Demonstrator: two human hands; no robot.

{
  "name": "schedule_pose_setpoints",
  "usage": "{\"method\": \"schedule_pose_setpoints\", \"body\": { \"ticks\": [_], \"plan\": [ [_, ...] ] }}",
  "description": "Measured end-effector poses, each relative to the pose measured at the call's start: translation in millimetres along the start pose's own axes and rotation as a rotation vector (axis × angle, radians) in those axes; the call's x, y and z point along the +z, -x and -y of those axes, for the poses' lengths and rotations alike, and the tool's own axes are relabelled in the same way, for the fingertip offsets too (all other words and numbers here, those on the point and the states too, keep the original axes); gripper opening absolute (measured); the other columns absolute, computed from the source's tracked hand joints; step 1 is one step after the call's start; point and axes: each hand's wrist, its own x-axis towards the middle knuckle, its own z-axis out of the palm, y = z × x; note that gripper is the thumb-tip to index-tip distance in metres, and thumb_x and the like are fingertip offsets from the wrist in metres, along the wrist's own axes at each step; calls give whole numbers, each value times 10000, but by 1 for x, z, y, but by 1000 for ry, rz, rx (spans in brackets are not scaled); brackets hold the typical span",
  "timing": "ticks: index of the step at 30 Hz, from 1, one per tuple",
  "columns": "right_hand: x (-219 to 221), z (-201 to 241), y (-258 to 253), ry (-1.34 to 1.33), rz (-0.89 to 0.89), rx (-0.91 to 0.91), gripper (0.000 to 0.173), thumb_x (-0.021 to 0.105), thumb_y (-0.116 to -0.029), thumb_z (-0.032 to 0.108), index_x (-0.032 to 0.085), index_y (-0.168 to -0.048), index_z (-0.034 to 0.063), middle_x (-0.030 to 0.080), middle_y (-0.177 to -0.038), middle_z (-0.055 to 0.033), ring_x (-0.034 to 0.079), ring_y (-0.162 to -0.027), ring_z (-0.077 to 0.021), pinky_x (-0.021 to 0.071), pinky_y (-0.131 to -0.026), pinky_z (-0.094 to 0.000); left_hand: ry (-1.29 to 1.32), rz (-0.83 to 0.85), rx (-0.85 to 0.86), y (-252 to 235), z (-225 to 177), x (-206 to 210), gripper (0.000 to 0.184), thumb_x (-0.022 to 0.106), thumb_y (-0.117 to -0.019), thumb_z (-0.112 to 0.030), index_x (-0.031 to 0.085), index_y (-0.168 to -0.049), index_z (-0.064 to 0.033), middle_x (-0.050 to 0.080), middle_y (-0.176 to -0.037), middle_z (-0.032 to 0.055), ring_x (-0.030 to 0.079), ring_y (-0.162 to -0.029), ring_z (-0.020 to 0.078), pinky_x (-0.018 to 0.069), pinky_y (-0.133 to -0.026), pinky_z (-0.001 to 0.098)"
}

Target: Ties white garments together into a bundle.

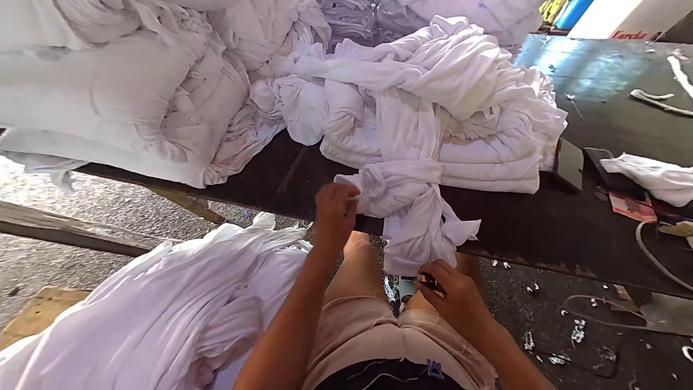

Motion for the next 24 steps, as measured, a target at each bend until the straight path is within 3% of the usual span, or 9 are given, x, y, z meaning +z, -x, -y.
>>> {"method": "schedule_pose_setpoints", "body": {
  "ticks": [3, 8, 12, 14, 17, 20, 22, 24],
  "plan": [
    [0, 2, -8, -41, -13, 9, 243, 655, -953, 225, 724, -1033, 6, 694, -887, -125, 655, -681, -154, 553, -604, -264, 11, -89, 133, 35, 0, 14, 157, 639, -921, -35, 746, -1035, -15, 681, -1175, 214, 603, -1185, 435, 454, -1023, 602],
    [3, 15, -30, -156, -43, 70, 254, 652, -966, 214, 716, -1062, -13, 691, -912, -123, 622, -719, -101, 517, -647, -194, 115, -119, 157, 67, -15, 31, 109, 673, -895, -49, 754, -959, -12, 639, -1238, 300, 601, -1191, 463, 484, -1012, 563],
    [10, 21, -53, -319, -103, 188, 333, 656, -980, 199, 661, -1178, -68, 696, -1042, -151, 626, -753, -69, 528, -663, -191, 175, -104, 326, 85, -39, 43, 75, 681, -913, -87, 750, -918, -60, 674, -1172, 235, 629, -1153, 343, 495, -1021, 442],
    [14, 20, -58, -345, -138, 207, 265, 654, -959, 150, 698, -1099, -71, 710, -962, -134, 635, -752, -46, 529, -692, -171, 255, -88, 379, 90, -45, 45, 70, 675, -926, -117, 707, -955, -62, 654, -1172, 197, 613, -1153, 261, 476, -1036, 344],
    [8, 19, -56, -516, -110, 280, 204, 604, -984, 103, 690, -1073, -59, 685, -868, -26, 573, -679, 47, 489, -635, -116, 438, -124, 218, 94, -48, 45, 207, 652, -975, -213, 644, -1028, -13, 627, -1142, 153, 619, -1107, 130, 514, -969, 243],
    [-3, 23, -51, -900, -56, 423, 141, 520, -1016, 74, 634, -1087, 32, 587, -719, 108, 484, -518, 58, 432, -477, -120, 404, -133, -26, 88, -54, 43, 342, 718, -859, -79, 607, -1096, 142, 617, -1061, 246, 634, -846, 174, 550, -731, 267],
    [-8, 24, -46, -1122, -24, 490, 141, 489, -1033, 90, 623, -1079, 94, 569, -651, 120, 475, -462, 43, 433, -434, -128, 431, -62, -138, 84, -55, 43, 340, 704, -800, 14, 627, -1103, 149, 650, -1002, 227, 654, -805, 187, 564, -710, 291],
    [-11, 21, -44, -1319, -49, 583, 161, 465, -1050, 118, 626, -1053, 126, 576, -615, 96, 474, -428, 26, 431, -411, -137, 711, 23, -339, 76, -59, 37, 243, 615, -884, 64, 642, -1119, 119, 691, -1011, 129, 683, -868, 108, 584, -775, 263]
  ]
}}
